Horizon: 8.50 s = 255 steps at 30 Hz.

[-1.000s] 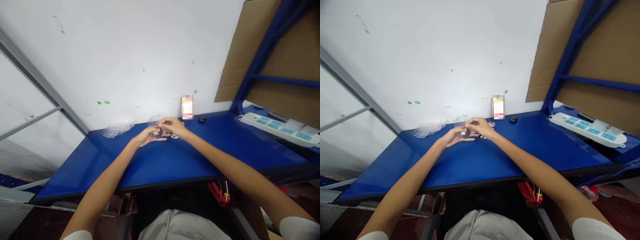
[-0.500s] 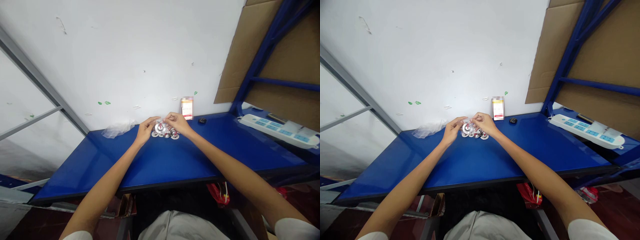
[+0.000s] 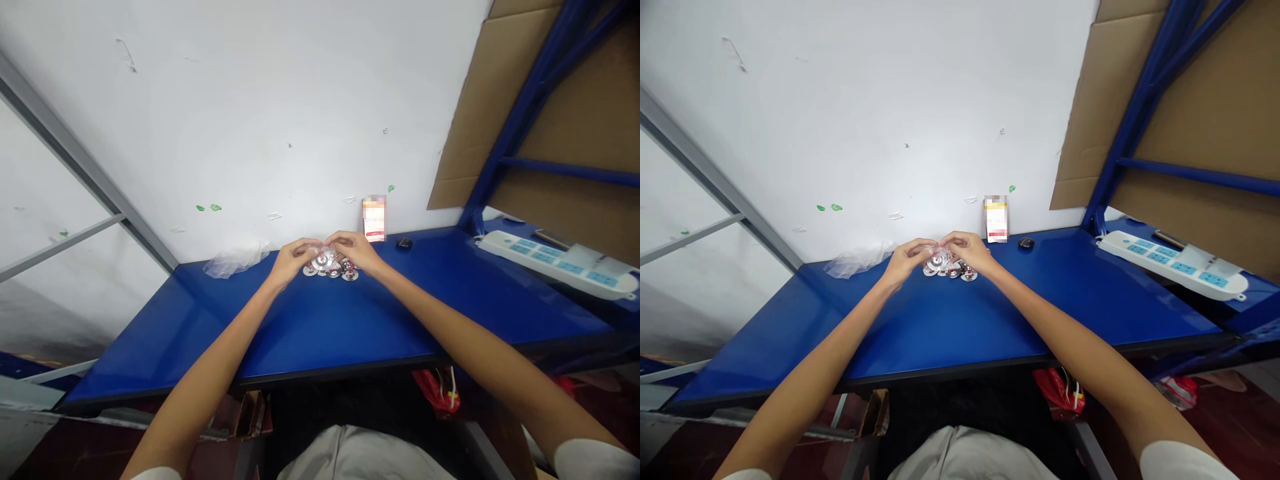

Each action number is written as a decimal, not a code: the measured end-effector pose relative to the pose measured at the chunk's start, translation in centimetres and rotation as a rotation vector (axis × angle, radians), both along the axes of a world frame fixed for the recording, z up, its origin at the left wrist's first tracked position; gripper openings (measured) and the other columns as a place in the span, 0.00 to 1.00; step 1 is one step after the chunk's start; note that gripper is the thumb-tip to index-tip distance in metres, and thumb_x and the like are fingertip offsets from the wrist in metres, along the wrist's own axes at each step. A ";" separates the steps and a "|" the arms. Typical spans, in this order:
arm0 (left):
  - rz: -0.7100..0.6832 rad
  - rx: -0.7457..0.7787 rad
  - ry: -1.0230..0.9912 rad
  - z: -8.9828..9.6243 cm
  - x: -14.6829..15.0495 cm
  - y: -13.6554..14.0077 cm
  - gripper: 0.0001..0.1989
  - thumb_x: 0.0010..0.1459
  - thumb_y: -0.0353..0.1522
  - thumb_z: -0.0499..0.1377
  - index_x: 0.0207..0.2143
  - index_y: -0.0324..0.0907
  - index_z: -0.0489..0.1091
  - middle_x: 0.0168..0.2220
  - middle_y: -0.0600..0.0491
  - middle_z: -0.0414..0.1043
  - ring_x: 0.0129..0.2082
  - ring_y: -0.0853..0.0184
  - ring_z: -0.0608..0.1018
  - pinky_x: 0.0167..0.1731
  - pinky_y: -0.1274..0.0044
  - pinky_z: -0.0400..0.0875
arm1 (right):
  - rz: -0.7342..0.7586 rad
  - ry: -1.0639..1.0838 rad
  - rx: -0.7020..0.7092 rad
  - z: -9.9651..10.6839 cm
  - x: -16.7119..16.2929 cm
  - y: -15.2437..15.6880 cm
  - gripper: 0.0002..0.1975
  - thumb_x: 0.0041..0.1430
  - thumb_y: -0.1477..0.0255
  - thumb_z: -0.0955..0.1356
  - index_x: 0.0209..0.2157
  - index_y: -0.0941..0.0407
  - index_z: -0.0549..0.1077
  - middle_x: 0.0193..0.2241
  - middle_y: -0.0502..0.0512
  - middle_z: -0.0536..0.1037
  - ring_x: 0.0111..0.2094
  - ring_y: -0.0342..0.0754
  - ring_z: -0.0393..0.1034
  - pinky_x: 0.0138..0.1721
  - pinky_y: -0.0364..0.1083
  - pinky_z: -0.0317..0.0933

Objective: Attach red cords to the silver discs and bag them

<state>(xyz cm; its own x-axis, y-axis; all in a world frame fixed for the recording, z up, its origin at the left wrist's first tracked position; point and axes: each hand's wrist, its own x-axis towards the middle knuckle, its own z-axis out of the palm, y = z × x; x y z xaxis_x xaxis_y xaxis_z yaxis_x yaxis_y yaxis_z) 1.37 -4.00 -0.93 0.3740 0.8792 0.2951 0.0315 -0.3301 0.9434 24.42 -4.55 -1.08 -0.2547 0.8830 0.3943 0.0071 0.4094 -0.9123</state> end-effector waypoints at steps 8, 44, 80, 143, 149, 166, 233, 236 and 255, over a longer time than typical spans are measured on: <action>0.122 0.050 0.061 -0.9 0.5 0.4 0.22 0.58 0.47 0.71 0.45 0.39 0.82 0.36 0.48 0.84 0.32 0.62 0.81 0.34 0.73 0.77 | 0.003 -0.057 0.016 -0.2 0.2 -0.1 0.21 0.61 0.56 0.76 0.50 0.53 0.80 0.40 0.55 0.84 0.41 0.51 0.80 0.43 0.48 0.76; 0.130 0.167 0.208 -0.5 0.4 0.1 0.27 0.66 0.55 0.62 0.29 0.40 0.78 0.26 0.54 0.75 0.29 0.63 0.79 0.31 0.75 0.75 | 0.138 -0.176 -0.148 1.0 1.3 0.2 0.21 0.55 0.51 0.78 0.33 0.57 0.86 0.29 0.52 0.82 0.32 0.47 0.74 0.37 0.46 0.68; 0.049 0.142 0.142 -0.6 0.2 0.5 0.27 0.65 0.54 0.64 0.45 0.38 0.83 0.37 0.47 0.84 0.37 0.58 0.85 0.37 0.70 0.83 | -0.025 -0.203 0.166 0.2 0.8 0.2 0.17 0.63 0.56 0.75 0.41 0.55 0.86 0.32 0.55 0.86 0.32 0.50 0.79 0.39 0.49 0.74; 0.076 0.253 0.122 -0.2 -0.2 0.1 0.19 0.62 0.46 0.69 0.45 0.40 0.81 0.39 0.46 0.85 0.38 0.59 0.86 0.42 0.70 0.83 | 0.006 -0.173 0.101 0.3 0.8 0.3 0.14 0.60 0.61 0.76 0.42 0.55 0.85 0.40 0.57 0.87 0.41 0.52 0.82 0.45 0.50 0.75; 0.052 0.243 0.078 0.3 -0.1 -0.4 0.19 0.63 0.45 0.69 0.48 0.41 0.78 0.39 0.48 0.84 0.37 0.61 0.85 0.39 0.71 0.82 | 0.041 -0.094 0.025 1.0 0.7 -0.3 0.15 0.58 0.61 0.77 0.44 0.53 0.86 0.39 0.57 0.87 0.38 0.52 0.80 0.35 0.48 0.75; 0.086 0.224 0.067 0.7 0.0 -0.3 0.16 0.61 0.44 0.70 0.40 0.40 0.82 0.36 0.47 0.84 0.36 0.61 0.83 0.36 0.72 0.79 | 0.188 -0.030 0.028 1.4 1.8 -0.1 0.14 0.58 0.60 0.73 0.40 0.54 0.86 0.41 0.56 0.86 0.39 0.52 0.79 0.41 0.50 0.75; 0.319 0.558 1.106 -2.7 -5.4 5.1 0.12 0.58 0.23 0.59 0.41 0.44 0.78 0.39 0.45 0.78 0.45 0.54 0.77 0.45 0.68 0.70 | -0.297 -0.776 0.380 -1.8 0.5 0.5 0.12 0.70 0.72 0.68 0.48 0.52 0.84 0.46 0.55 0.88 0.45 0.54 0.82 0.46 0.48 0.70; 0.218 0.538 1.050 -3.3 -5.5 5.7 0.10 0.56 0.24 0.59 0.36 0.44 0.79 0.34 0.47 0.77 0.39 0.56 0.78 0.43 0.68 0.70 | -0.277 -0.774 0.377 -1.9 0.1 0.2 0.12 0.70 0.73 0.68 0.47 0.51 0.85 0.46 0.54 0.88 0.46 0.54 0.82 0.47 0.47 0.70; 0.162 0.610 0.880 -1.8 -4.9 4.3 0.12 0.69 0.37 0.56 0.42 0.45 0.80 0.42 0.47 0.81 0.45 0.56 0.78 0.53 0.65 0.70 | -0.267 -0.728 0.464 -1.8 -0.2 -0.3 0.13 0.70 0.76 0.67 0.47 0.53 0.83 0.48 0.55 0.86 0.49 0.52 0.80 0.48 0.47 0.68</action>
<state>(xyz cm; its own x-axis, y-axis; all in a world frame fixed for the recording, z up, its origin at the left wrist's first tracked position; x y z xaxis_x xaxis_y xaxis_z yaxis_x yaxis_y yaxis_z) -3.51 0.26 -2.68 0.5615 0.7328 0.3844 0.7027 -0.6675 0.2463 24.19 -4.83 -2.84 -0.3898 0.7409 0.5469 0.6661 0.6369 -0.3881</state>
